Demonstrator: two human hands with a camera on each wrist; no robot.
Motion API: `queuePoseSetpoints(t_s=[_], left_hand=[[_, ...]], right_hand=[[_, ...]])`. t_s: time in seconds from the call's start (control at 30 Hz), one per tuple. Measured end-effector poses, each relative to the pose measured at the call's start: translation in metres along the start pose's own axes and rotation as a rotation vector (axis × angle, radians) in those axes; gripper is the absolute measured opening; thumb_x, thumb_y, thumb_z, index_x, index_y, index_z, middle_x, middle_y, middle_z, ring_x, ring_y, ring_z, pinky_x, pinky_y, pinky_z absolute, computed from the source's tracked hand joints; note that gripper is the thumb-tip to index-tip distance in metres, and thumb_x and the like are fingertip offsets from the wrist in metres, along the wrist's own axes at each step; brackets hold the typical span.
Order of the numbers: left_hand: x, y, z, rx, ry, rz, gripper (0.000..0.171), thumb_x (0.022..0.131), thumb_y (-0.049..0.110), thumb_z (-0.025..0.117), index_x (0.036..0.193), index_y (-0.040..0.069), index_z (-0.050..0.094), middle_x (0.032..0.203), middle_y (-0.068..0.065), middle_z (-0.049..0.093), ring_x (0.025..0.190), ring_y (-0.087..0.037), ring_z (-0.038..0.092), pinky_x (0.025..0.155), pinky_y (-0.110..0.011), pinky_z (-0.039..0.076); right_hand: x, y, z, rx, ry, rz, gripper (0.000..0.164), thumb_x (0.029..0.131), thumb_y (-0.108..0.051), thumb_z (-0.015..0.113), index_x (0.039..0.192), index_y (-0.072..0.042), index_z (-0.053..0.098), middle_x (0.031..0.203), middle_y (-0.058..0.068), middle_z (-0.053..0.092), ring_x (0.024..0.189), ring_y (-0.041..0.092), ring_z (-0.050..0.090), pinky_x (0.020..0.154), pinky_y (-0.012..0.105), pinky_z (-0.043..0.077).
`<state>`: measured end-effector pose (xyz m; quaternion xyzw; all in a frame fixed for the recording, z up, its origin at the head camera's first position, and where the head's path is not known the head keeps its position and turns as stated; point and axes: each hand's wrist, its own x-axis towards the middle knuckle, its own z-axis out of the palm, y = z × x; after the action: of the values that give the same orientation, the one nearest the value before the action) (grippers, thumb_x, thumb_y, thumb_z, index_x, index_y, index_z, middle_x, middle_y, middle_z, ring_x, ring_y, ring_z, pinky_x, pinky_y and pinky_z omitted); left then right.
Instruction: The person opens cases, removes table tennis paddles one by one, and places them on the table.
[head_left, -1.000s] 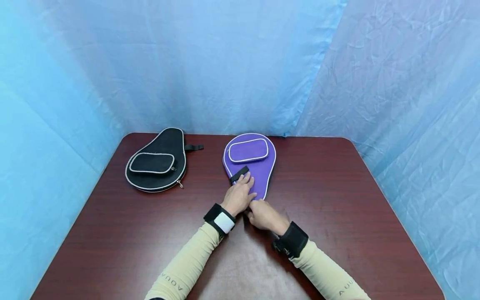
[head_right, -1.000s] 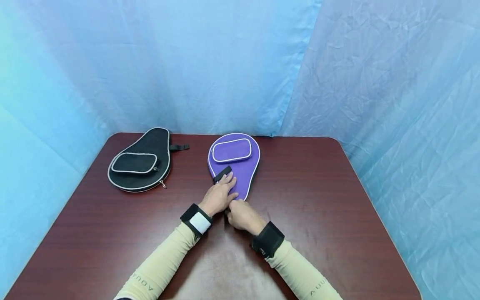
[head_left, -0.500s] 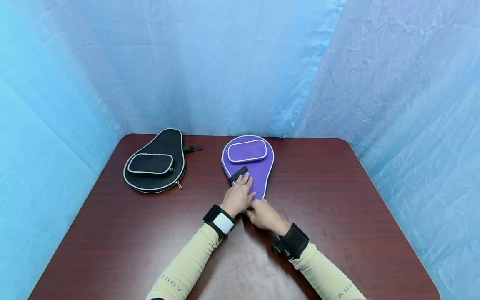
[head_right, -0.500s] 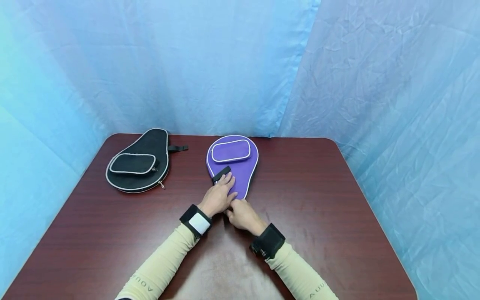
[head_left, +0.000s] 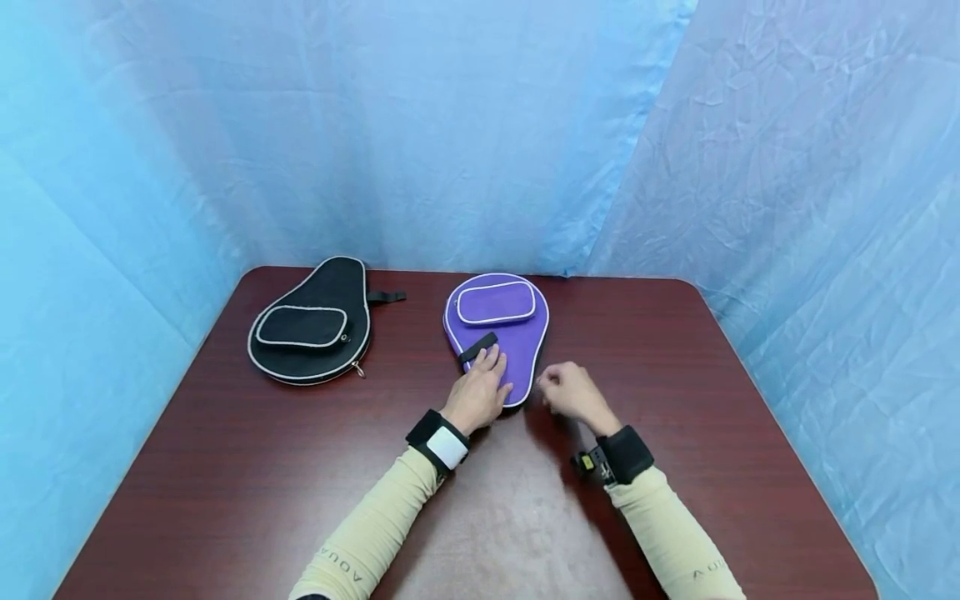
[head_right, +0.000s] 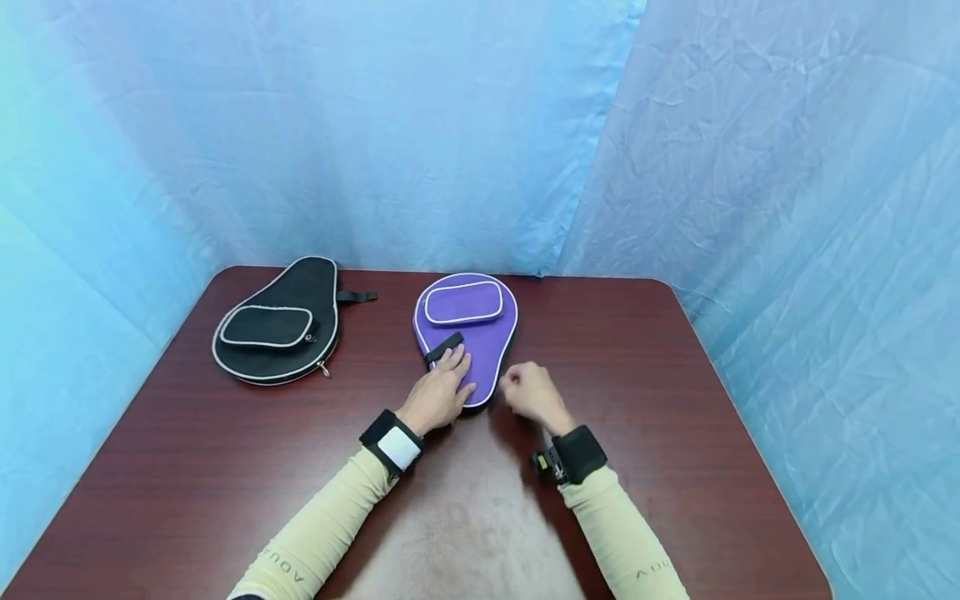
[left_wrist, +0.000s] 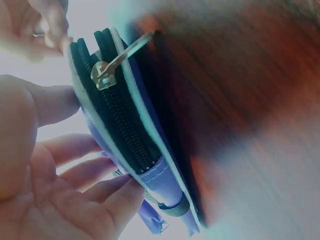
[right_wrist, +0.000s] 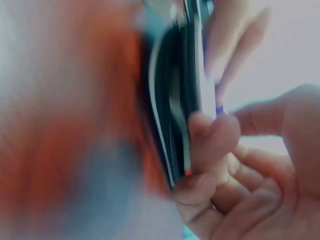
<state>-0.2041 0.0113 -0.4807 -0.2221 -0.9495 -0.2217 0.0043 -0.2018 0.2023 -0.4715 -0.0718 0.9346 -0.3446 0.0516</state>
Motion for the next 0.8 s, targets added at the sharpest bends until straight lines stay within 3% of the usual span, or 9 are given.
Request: queuePoseSetpoints(t_s=[0.13,0.27,0.37,0.6,0.8], left_hand=[[-0.001,-0.001,0.000,-0.014,0.018,0.007,0.052,0.100,0.025,0.057,0.143,-0.003,0.049,0.154,-0.020,0.040,0.143,-0.037,0.036,0.114,-0.043,0.038],[-0.003,0.000,0.001,-0.028,0.044,0.025,0.051,0.100,0.024,0.058,0.141,-0.004,0.051,0.151,-0.022,0.043,0.143,-0.037,0.037,0.114,-0.043,0.038],[-0.005,0.000,0.000,-0.028,0.056,0.040,0.051,0.100,0.025,0.059,0.140,-0.005,0.051,0.150,-0.024,0.044,0.142,-0.036,0.038,0.114,-0.043,0.038],[-0.005,0.000,-0.006,-0.049,0.078,0.046,0.053,0.100,0.025,0.059,0.142,-0.006,0.049,0.150,-0.024,0.044,0.143,-0.036,0.038,0.115,-0.043,0.037],[-0.003,-0.002,-0.011,-0.095,0.115,0.051,0.052,0.100,0.024,0.058,0.141,-0.006,0.049,0.147,-0.024,0.047,0.140,-0.035,0.042,0.114,-0.043,0.037]], right_hand=[[0.020,0.010,-0.009,0.155,0.055,0.157,0.027,0.099,-0.018,0.055,0.089,0.002,0.070,0.066,0.008,0.066,0.058,0.024,0.065,0.056,0.029,0.050],[0.035,0.013,-0.008,0.354,0.054,0.242,0.031,0.101,-0.022,0.054,0.100,0.006,0.068,0.077,0.013,0.068,0.063,0.022,0.068,0.063,0.035,0.057],[0.040,0.014,-0.002,0.445,0.044,0.287,0.032,0.101,-0.023,0.054,0.101,0.006,0.066,0.081,0.013,0.066,0.062,0.016,0.066,0.062,0.035,0.058],[0.046,0.015,0.001,0.513,0.092,0.326,0.028,0.099,-0.022,0.058,0.099,0.005,0.066,0.076,0.009,0.061,0.058,0.014,0.062,0.058,0.030,0.057],[0.046,0.005,-0.004,0.520,0.120,0.311,0.025,0.097,-0.020,0.061,0.101,0.004,0.066,0.073,0.008,0.064,0.057,0.012,0.061,0.063,0.034,0.059]])
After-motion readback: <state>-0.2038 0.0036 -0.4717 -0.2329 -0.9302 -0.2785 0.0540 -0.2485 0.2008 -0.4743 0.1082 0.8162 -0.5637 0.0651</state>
